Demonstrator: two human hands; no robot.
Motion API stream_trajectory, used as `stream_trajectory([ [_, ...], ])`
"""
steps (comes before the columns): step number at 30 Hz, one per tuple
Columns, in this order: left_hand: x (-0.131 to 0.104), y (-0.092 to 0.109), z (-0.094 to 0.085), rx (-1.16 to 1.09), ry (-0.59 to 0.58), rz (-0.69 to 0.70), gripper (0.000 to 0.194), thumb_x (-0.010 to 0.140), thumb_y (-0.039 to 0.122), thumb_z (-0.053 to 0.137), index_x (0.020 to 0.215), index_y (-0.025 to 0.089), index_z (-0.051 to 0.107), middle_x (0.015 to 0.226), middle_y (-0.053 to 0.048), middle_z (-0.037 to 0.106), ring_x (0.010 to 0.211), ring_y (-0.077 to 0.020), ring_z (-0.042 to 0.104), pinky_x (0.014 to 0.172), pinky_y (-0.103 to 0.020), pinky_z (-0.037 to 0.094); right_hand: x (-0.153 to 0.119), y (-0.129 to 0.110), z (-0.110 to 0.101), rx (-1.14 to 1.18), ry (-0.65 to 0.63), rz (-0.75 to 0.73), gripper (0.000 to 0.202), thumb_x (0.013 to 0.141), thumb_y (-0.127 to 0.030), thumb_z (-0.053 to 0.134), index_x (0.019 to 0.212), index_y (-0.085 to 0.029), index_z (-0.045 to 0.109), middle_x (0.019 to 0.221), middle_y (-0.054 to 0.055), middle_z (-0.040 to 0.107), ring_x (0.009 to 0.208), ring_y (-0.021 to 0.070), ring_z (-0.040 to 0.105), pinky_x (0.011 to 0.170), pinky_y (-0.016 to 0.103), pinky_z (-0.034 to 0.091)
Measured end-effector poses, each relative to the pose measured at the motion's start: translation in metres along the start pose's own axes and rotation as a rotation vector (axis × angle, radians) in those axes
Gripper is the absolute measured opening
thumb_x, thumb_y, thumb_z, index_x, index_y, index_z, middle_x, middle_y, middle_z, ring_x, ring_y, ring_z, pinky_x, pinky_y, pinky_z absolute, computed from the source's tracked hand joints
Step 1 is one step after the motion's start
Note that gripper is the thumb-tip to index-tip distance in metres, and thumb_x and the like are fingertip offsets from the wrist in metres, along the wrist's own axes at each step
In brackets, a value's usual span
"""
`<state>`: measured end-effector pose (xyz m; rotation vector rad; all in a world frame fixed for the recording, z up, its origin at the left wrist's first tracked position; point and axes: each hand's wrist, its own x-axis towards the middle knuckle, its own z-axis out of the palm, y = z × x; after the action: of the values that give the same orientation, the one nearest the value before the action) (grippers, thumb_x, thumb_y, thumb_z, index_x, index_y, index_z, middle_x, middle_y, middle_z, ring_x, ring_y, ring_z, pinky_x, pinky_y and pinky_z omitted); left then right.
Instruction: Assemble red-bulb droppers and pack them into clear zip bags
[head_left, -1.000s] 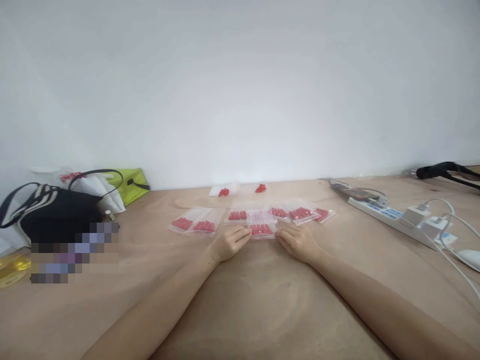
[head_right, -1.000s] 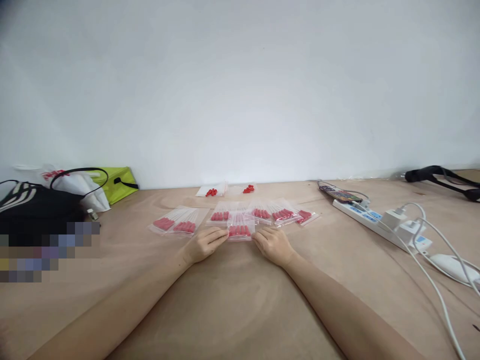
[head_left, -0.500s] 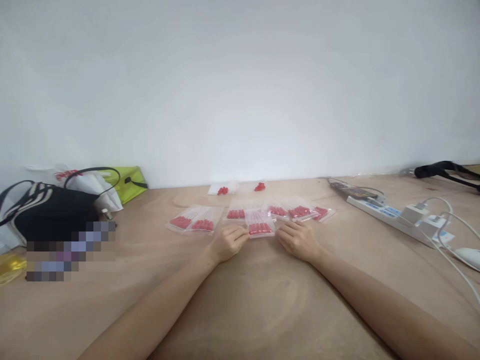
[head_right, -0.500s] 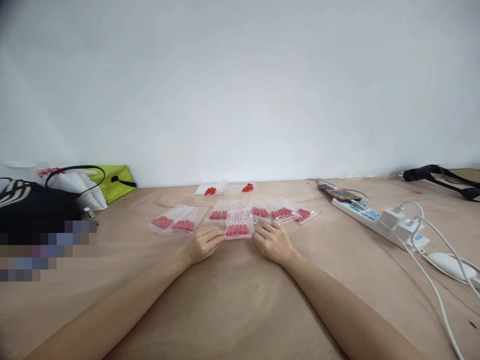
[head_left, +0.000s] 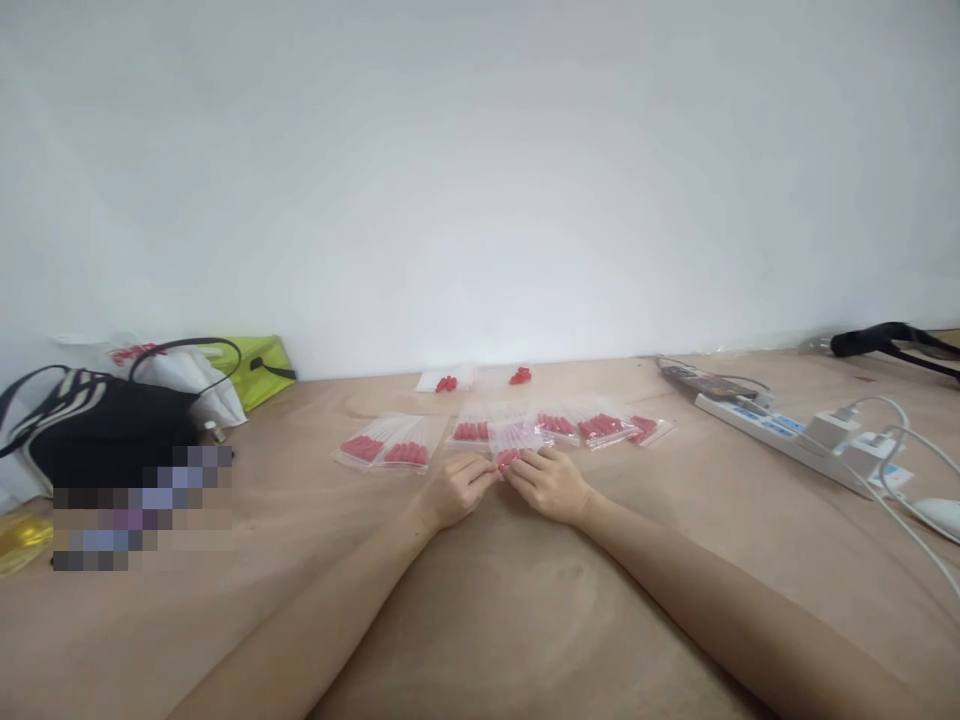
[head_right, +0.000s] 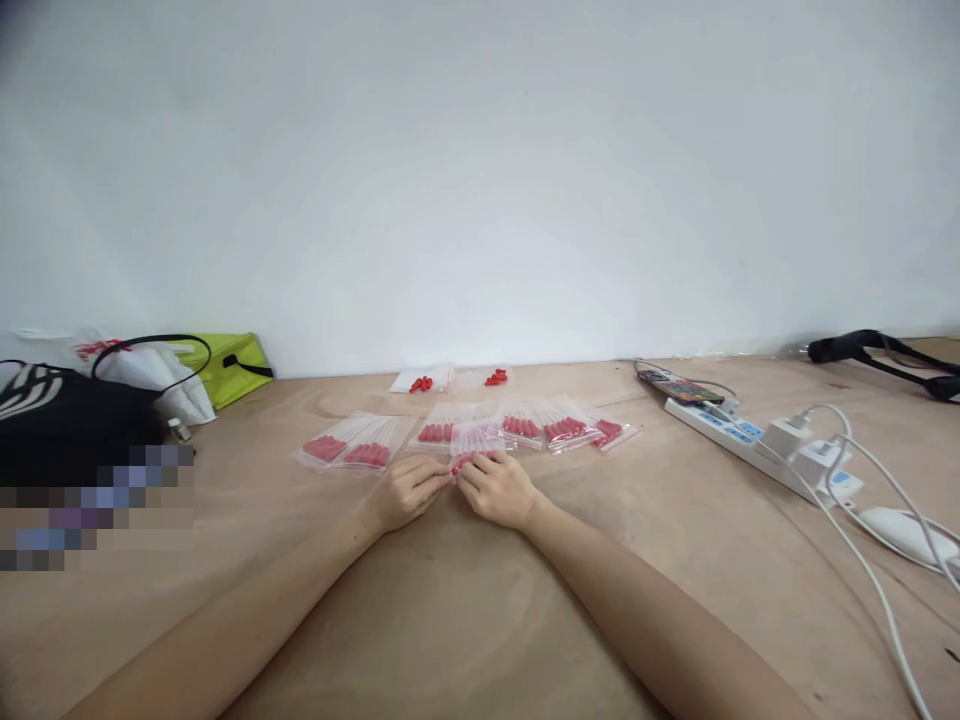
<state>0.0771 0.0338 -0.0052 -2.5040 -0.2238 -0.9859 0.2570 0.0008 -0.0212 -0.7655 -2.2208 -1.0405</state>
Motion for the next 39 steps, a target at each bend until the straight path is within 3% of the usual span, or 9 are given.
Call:
stream_trajectory([
  [9, 0.002, 0.001, 0.0, 0.005, 0.01, 0.012, 0.021, 0.082, 0.008, 0.043, 0.072, 0.013, 0.06, 0.07, -0.004, 0.064, 0.064, -0.0144, 0.058, 0.059, -0.027, 0.05, -0.002, 0.002, -0.008, -0.087, 0.001, -0.061, 0.03, 0.084, -0.011, 0.036, 0.062, -0.016, 0.056, 0.061, 0.003, 0.053, 0.059, 0.0131, 0.041, 0.054, 0.03, 0.024],
  [18, 0.0, 0.002, -0.002, -0.048, 0.016, -0.013, 0.019, 0.08, 0.007, 0.043, 0.073, 0.014, 0.059, 0.071, -0.004, 0.064, 0.064, -0.0138, 0.058, 0.059, -0.025, 0.049, -0.03, 0.022, -0.023, -0.129, -0.047, -0.044, 0.023, 0.083, -0.007, 0.038, 0.077, -0.015, 0.059, 0.073, 0.005, 0.059, 0.065, 0.0126, 0.048, 0.061, 0.03, 0.028],
  [25, -0.01, 0.0, 0.003, -0.129, 0.02, -0.091, 0.014, 0.08, 0.009, 0.046, 0.076, 0.015, 0.058, 0.074, -0.005, 0.064, 0.068, -0.0145, 0.059, 0.063, -0.026, 0.049, -0.034, 0.024, -0.027, -0.193, -0.027, 0.083, 0.031, 0.087, -0.016, 0.034, 0.063, -0.017, 0.053, 0.052, -0.001, 0.049, 0.049, 0.0095, 0.04, 0.055, 0.027, 0.024],
  [28, -0.007, 0.005, -0.001, -0.266, -0.02, -0.339, 0.007, 0.08, 0.018, 0.049, 0.082, 0.017, 0.056, 0.08, -0.004, 0.062, 0.073, -0.015, 0.06, 0.068, -0.028, 0.049, -0.034, 0.024, -0.026, -0.158, 0.022, 0.113, 0.034, 0.089, -0.019, 0.033, 0.059, -0.017, 0.049, 0.05, -0.002, 0.048, 0.047, 0.009, 0.039, 0.055, 0.026, 0.024],
  [32, 0.008, 0.017, -0.007, -0.669, -0.114, -1.025, 0.034, 0.078, 0.039, 0.052, 0.104, 0.018, 0.045, 0.066, 0.001, 0.056, 0.055, -0.0129, 0.057, 0.054, -0.027, 0.05, -0.034, 0.02, -0.024, -0.086, 0.044, 0.137, 0.032, 0.088, -0.019, 0.035, 0.059, -0.017, 0.048, 0.049, -0.002, 0.048, 0.047, 0.0091, 0.04, 0.055, 0.025, 0.025],
  [35, 0.016, 0.024, -0.008, -1.121, -0.106, -1.45, 0.032, 0.079, 0.037, 0.052, 0.102, 0.018, 0.043, 0.064, 0.003, 0.052, 0.049, -0.01, 0.056, 0.051, -0.026, 0.051, -0.03, 0.014, -0.022, 0.04, 0.018, 0.12, 0.03, 0.087, -0.021, 0.038, 0.058, -0.017, 0.046, 0.049, -0.003, 0.048, 0.047, 0.0091, 0.04, 0.054, 0.025, 0.027],
  [37, 0.014, 0.026, -0.007, -1.283, 0.0, -1.568, 0.037, 0.073, 0.026, 0.063, 0.103, 0.019, 0.042, 0.072, 0.001, 0.054, 0.057, -0.0098, 0.058, 0.058, -0.027, 0.052, -0.029, 0.013, -0.023, 0.147, -0.039, 0.14, 0.029, 0.085, -0.031, 0.043, 0.059, -0.017, 0.046, 0.052, -0.002, 0.05, 0.049, 0.0095, 0.043, 0.053, 0.024, 0.027],
  [39, 0.009, 0.022, -0.007, -1.263, 0.131, -1.6, 0.051, 0.069, 0.016, 0.067, 0.11, 0.022, 0.037, 0.08, -0.001, 0.056, 0.065, -0.011, 0.059, 0.061, -0.026, 0.052, -0.029, 0.015, -0.025, 0.234, -0.114, 0.205, 0.031, 0.081, -0.042, 0.046, 0.062, -0.017, 0.046, 0.057, -0.001, 0.053, 0.054, 0.011, 0.046, 0.052, 0.024, 0.029],
])
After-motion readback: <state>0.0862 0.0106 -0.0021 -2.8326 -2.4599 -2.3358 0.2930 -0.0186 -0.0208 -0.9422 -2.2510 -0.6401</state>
